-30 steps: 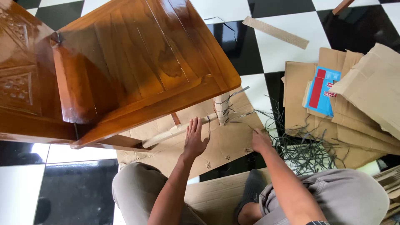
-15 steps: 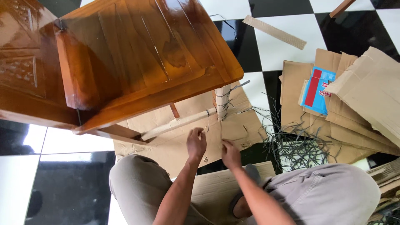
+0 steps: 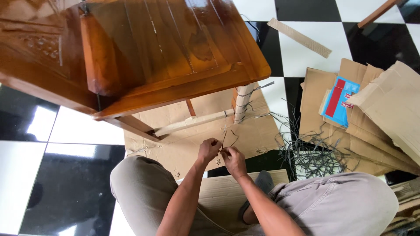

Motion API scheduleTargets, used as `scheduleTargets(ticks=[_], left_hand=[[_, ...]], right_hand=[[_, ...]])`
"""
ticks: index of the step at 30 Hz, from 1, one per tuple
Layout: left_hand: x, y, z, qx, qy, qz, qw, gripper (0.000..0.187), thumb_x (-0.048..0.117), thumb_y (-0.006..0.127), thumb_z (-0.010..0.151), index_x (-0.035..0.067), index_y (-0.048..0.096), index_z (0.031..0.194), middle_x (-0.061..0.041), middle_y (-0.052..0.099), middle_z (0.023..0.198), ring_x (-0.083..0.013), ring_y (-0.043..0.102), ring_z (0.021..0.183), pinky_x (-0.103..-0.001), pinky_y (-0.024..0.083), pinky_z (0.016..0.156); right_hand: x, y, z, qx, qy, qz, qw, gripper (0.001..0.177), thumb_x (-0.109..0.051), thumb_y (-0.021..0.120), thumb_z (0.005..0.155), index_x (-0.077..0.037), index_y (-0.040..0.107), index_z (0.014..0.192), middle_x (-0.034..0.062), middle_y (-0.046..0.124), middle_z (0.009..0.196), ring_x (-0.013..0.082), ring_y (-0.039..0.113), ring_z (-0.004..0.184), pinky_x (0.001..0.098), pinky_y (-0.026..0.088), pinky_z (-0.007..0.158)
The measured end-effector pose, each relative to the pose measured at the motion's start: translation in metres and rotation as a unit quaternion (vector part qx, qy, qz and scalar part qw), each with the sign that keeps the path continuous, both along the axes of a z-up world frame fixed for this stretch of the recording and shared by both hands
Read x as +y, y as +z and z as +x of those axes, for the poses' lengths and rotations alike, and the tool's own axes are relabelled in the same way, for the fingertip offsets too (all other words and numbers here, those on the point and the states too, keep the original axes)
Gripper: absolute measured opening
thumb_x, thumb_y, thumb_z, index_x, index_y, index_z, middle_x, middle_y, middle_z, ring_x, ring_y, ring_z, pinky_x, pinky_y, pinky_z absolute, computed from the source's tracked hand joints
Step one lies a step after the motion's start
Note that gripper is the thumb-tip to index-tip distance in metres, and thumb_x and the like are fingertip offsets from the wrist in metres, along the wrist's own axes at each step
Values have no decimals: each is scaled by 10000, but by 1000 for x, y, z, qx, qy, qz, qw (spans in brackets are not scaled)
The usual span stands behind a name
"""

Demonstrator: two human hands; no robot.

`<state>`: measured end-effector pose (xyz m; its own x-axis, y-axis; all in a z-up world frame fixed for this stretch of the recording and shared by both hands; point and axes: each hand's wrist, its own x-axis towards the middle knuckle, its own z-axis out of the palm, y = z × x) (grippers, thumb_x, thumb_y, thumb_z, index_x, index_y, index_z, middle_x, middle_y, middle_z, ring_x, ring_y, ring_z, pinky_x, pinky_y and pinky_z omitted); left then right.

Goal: The person wraps a wooden chair leg with cardboard and secures it with plastic ties for protection.

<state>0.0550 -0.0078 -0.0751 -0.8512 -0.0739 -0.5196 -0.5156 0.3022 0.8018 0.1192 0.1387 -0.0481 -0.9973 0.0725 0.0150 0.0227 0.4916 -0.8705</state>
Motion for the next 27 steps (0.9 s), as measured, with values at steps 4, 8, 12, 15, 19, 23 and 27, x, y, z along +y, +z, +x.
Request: scheduleTargets(ticks=[4,8,12,15,19,23,27], left_hand=[[-2,16,8,-27,2,29,999,329,286,766,804,24,791,1000,-189,747,793,-217,714,674,-303,657,617],[-11,12,7,-4,31,36,999,276,236,813,752,62,806,966,-153,738,724,-187,702,617,-290,650,588],[-19,8,3,20,16,33,999,287,274,824,745,108,806,979,-107,748,757,-162,724,688,-302,634,627],[-22,16,-1,20,5,10,1000,266,338,809,763,168,812,967,-60,733,713,-164,712,703,-332,615,663],[-24,29,-7,31,17,-6,999,272,363,793,792,167,802,981,-49,730,721,-172,709,747,-363,590,718],[-30,29,-13,36,51,-20,998,203,376,768,819,202,790,921,-12,711,681,-157,684,728,-333,556,705],[-29,22,-15,23,13,-35,999,266,382,772,794,189,795,976,-38,743,747,-202,726,806,-355,565,751]], right_hand=[[-10,3,0,33,-12,15,999,80,-148,807,842,-176,748,889,40,729,830,237,759,826,326,633,732],[-18,10,3,-12,-34,-8,999,145,-188,824,827,-168,727,933,65,756,838,252,763,831,361,628,744],[-22,16,1,-73,-46,-28,996,210,-210,791,867,-150,696,1045,99,777,872,293,763,880,399,617,777],[-21,10,-3,-131,-46,-49,989,130,-228,747,923,-185,759,1046,81,786,894,268,761,881,382,607,783],[-21,-8,-9,-192,-44,-55,979,163,-310,737,931,-215,766,1060,51,790,915,247,756,896,396,597,820],[-23,-11,-9,-242,-17,-66,968,172,-303,731,938,-227,767,1088,44,796,947,219,760,901,392,569,878],[-23,-13,-20,-272,17,-114,955,343,-444,703,977,-202,690,1220,92,765,1100,324,702,1111,515,498,1006]])
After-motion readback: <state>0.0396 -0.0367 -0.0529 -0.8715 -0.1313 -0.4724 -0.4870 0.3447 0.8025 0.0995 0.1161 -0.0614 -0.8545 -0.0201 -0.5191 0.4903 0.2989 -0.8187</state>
